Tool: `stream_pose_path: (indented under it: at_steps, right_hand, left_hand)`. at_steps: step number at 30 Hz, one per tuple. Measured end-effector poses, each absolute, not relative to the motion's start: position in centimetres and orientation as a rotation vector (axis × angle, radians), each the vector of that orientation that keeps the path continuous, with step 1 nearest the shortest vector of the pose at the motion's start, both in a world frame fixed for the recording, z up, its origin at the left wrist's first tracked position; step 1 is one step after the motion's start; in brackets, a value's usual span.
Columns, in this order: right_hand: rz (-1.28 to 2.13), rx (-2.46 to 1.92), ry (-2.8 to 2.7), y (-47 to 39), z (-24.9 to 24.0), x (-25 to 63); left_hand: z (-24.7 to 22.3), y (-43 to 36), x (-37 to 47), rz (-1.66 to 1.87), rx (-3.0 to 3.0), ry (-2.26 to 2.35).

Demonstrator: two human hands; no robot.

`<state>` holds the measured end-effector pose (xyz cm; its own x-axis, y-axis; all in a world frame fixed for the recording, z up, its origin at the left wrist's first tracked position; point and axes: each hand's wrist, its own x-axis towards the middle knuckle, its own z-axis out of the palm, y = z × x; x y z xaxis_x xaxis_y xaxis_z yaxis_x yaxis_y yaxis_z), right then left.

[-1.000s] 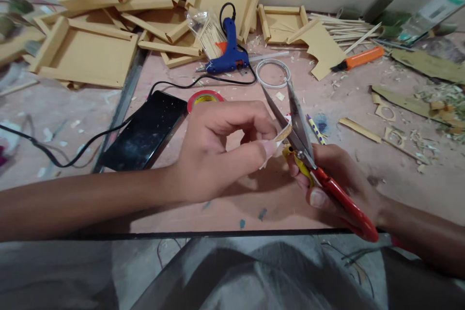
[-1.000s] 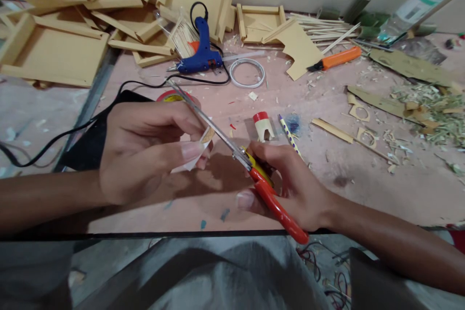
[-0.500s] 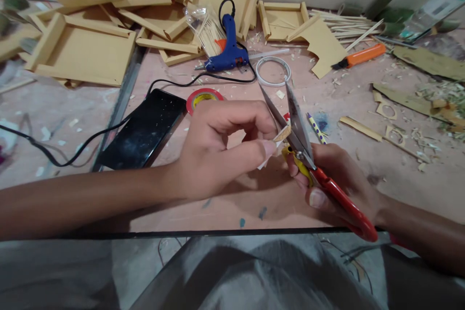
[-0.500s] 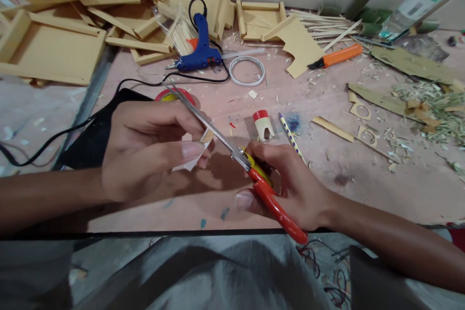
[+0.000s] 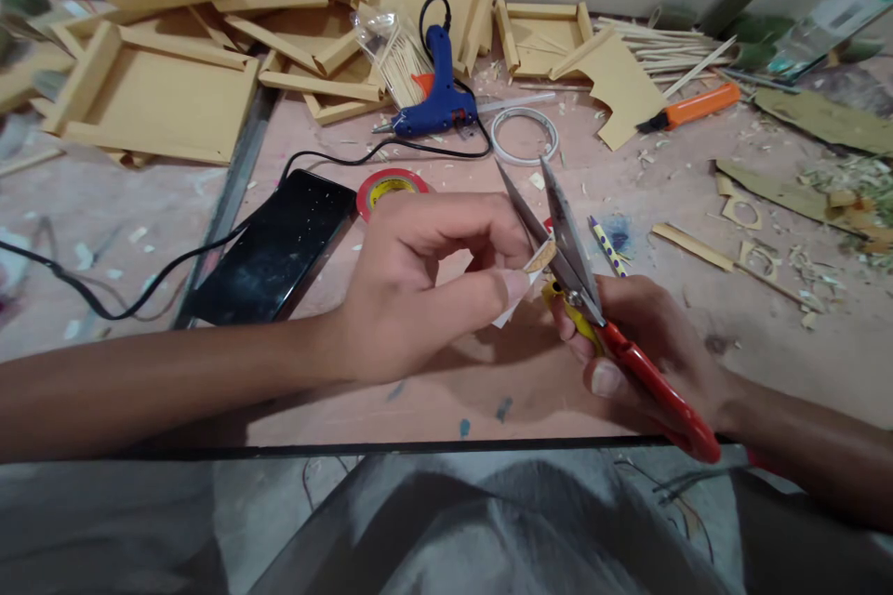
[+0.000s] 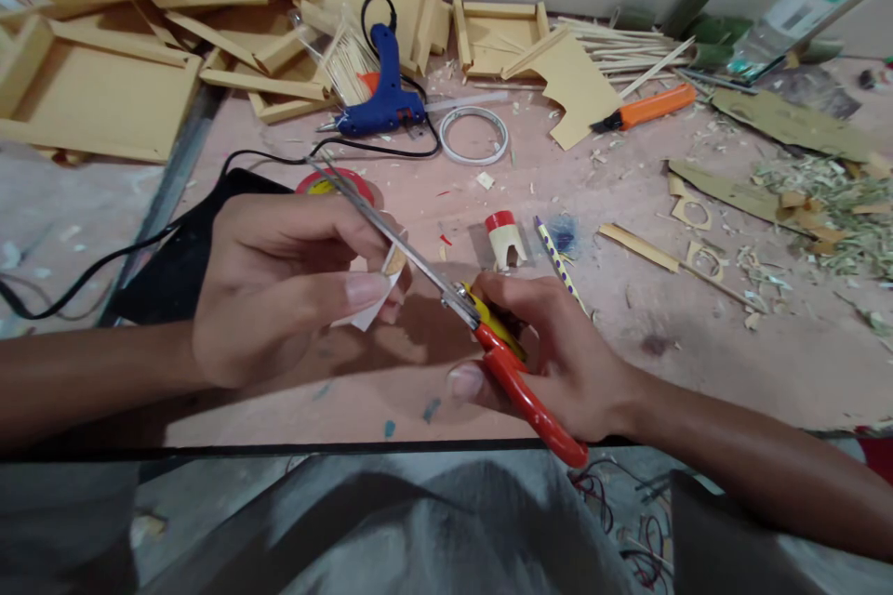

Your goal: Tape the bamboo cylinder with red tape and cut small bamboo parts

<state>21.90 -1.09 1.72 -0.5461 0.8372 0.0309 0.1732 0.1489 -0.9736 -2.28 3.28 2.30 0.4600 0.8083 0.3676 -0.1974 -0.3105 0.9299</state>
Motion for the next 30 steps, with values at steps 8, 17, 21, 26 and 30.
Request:
stream_pose_path:
  at_steps: [8, 17, 21, 26, 30]
  right_hand:
    - [1.372, -1.062, -1.852, -1.2, 1.6, 22.0]
    - [1.406, -1.033, -1.537, -1.5, 0.4, 23.0]
    - [1.496, -1.077, -1.352, -1.3, 0.4, 22.7]
    - [1.494, -1.029, -1.423, -1.0, 0.5, 22.3]
    - [1.46, -1.053, -1.52, -1.0, 0.7, 22.2]
  left_hand:
    - [2.4, 3.0, -2.3, 1.127, 1.608, 0.591]
    - [2.7, 3.4, -2.1, 0.896, 1.6, 0.615]
    - [2.3, 3.2, -1.6, 0.618, 1.568, 0.616]
    - [1.4, 3.2, -1.1, 0.486, 1.502, 0.594]
    - [1.5, 3.4, -1.1, 0.511, 1.519, 0.603]
